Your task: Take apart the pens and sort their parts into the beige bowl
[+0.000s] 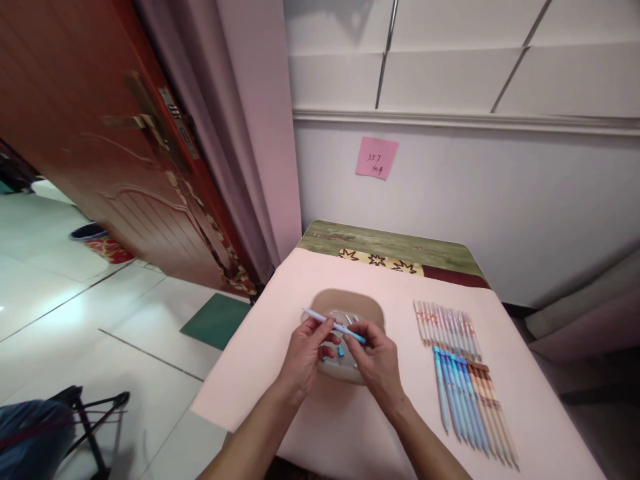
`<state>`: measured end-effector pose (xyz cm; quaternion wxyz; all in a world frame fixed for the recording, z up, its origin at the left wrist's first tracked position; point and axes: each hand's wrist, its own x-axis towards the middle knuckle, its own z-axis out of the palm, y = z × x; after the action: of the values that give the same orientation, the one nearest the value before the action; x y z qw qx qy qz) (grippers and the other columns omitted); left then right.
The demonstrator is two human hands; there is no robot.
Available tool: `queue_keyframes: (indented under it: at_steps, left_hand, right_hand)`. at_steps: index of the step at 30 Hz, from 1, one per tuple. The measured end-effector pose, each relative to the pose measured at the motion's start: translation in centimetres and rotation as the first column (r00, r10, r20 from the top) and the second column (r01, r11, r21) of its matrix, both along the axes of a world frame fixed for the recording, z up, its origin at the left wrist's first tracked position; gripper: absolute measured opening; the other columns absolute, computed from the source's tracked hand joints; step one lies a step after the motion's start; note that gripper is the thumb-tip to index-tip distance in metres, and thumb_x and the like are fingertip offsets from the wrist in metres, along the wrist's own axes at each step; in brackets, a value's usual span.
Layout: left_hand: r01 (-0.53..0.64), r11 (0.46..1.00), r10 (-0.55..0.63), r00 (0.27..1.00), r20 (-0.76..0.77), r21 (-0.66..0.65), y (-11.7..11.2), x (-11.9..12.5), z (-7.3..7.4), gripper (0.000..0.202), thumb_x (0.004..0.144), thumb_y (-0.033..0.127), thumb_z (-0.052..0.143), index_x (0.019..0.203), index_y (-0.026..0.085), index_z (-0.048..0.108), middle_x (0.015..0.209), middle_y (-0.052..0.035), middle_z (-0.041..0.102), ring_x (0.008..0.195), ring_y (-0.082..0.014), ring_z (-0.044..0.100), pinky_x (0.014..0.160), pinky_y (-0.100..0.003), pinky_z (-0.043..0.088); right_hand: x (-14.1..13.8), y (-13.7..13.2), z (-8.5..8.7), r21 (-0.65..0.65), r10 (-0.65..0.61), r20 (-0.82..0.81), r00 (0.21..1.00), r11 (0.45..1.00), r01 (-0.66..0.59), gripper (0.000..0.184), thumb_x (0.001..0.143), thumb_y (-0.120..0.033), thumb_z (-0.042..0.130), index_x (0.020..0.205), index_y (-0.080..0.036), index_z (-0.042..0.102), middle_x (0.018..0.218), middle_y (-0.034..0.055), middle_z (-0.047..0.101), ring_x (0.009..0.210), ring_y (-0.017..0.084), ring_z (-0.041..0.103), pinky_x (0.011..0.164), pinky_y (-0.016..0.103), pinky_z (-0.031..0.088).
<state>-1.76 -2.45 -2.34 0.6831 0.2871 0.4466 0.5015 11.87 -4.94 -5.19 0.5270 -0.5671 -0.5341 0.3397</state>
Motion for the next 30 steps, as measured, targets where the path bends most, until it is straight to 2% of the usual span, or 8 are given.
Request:
queue_keyframes:
  at_steps: [5, 10, 13, 16, 22, 24, 27, 30]
  left_hand:
    - [0.024, 0.999, -0.024, 1.0, -0.015, -0.026, -0.1, 0.0, 0.0, 0.031, 0.067, 0.034, 0.079, 0.085, 0.012, 0.067, 0.079, -0.0049, 0.068, 0.062, -0.0107, 0.061, 0.044, -0.017, 0.045]
    - [0.017, 1.0, -0.017, 1.0, -0.006, -0.024, 0.1, -0.1, -0.3, 0.03, 0.067, 0.034, 0.079, 0.084, 0.012, 0.067, 0.08, -0.005, 0.067, 0.06, -0.0089, 0.058, 0.043, -0.016, 0.043]
    - [0.018, 1.0, -0.018, 1.0, -0.009, -0.011, 0.0, -0.1, -0.4, 0.03, 0.068, 0.035, 0.079, 0.084, 0.012, 0.067, 0.079, -0.0045, 0.066, 0.061, -0.0089, 0.058, 0.045, -0.016, 0.042]
    - [0.027, 1.0, -0.026, 0.999, -0.019, 0.001, 0.0, -0.2, -0.7, 0.03, 0.068, 0.035, 0.078, 0.085, 0.012, 0.068, 0.075, -0.0029, 0.064, 0.06, -0.0078, 0.055, 0.046, -0.016, 0.041]
    - [0.0, 1.0, 0.0, 1.0, 0.01, -0.01, 0.0, -0.5, -1.2, 0.028, 0.068, 0.034, 0.078, 0.083, 0.013, 0.067, 0.065, 0.0011, 0.059, 0.055, -0.0062, 0.051, 0.047, -0.017, 0.039]
    - [0.01, 1.0, -0.01, 1.0, 0.014, -0.007, -0.1, -0.4, -1.1, 0.027, 0.069, 0.034, 0.078, 0.082, 0.013, 0.066, 0.063, 0.0014, 0.058, 0.053, -0.0063, 0.05, 0.047, -0.017, 0.038]
    - [0.041, 0.999, -0.041, 0.999, 0.017, 0.0, -0.3, -0.2, -0.8, 0.026, 0.071, 0.034, 0.077, 0.081, 0.013, 0.066, 0.062, 0.0013, 0.059, 0.051, -0.0058, 0.048, 0.047, -0.017, 0.038]
    - [0.002, 1.0, -0.003, 1.0, 0.023, 0.031, -0.5, 0.0, -0.5, 0.025, 0.072, 0.033, 0.075, 0.084, 0.014, 0.067, 0.066, 0.001, 0.06, 0.052, -0.0061, 0.049, 0.049, -0.018, 0.039]
  right_hand:
    - [0.4, 0.2, -0.4, -0.108, 0.079, 0.024, 0.997, 0.991, -0.076, 0.043, 0.091, -0.048, 0.046, 0.065, -0.019, 0.063, 0.054, 0.0011, 0.058, 0.048, 0.013, 0.051, 0.048, 0.023, 0.039]
    - [0.3, 0.2, 0.0, -0.066, 0.131, -0.036, 0.991, 0.989, -0.133, 0.032, 0.081, -0.045, 0.065, 0.1, -0.019, 0.062, 0.072, 0.0015, 0.066, 0.059, 0.014, 0.056, 0.054, 0.023, 0.042]
    - [0.2, 0.3, 0.0, -0.053, 0.126, -0.025, 0.992, 0.991, -0.127, 0.025, 0.082, -0.045, 0.063, 0.084, -0.019, 0.062, 0.069, 0.0017, 0.064, 0.059, 0.014, 0.054, 0.054, 0.023, 0.04]
    - [0.3, 0.4, -0.2, -0.116, 0.142, -0.021, 0.99, 0.983, -0.143, 0.04, 0.09, -0.05, 0.049, 0.069, -0.019, 0.062, 0.057, 0.0012, 0.058, 0.05, 0.013, 0.049, 0.05, 0.024, 0.037]
    - [0.3, 0.3, 0.2, -0.065, 0.147, -0.077, 0.986, 0.986, -0.152, 0.033, 0.077, -0.046, 0.068, 0.098, -0.02, 0.062, 0.07, 0.0005, 0.063, 0.059, 0.014, 0.053, 0.055, 0.024, 0.041]
    - [0.2, 0.4, 0.3, -0.057, 0.15, -0.115, 0.982, 0.986, -0.157, 0.029, 0.079, -0.048, 0.065, 0.085, -0.019, 0.062, 0.068, 0.0011, 0.062, 0.059, 0.014, 0.053, 0.055, 0.024, 0.042]
    - [0.1, 0.5, 0.2, -0.128, 0.158, -0.197, 0.968, 0.974, -0.185, 0.044, 0.086, -0.056, 0.053, 0.065, -0.018, 0.06, 0.053, 0.0009, 0.056, 0.047, 0.012, 0.048, 0.048, 0.024, 0.038]
    - [0.0, 0.5, 0.4, -0.173, 0.121, -0.33, 0.936, 0.967, -0.186, 0.045, 0.083, -0.06, 0.056, 0.074, -0.017, 0.065, 0.053, 0.0006, 0.057, 0.045, 0.011, 0.048, 0.047, 0.023, 0.039]
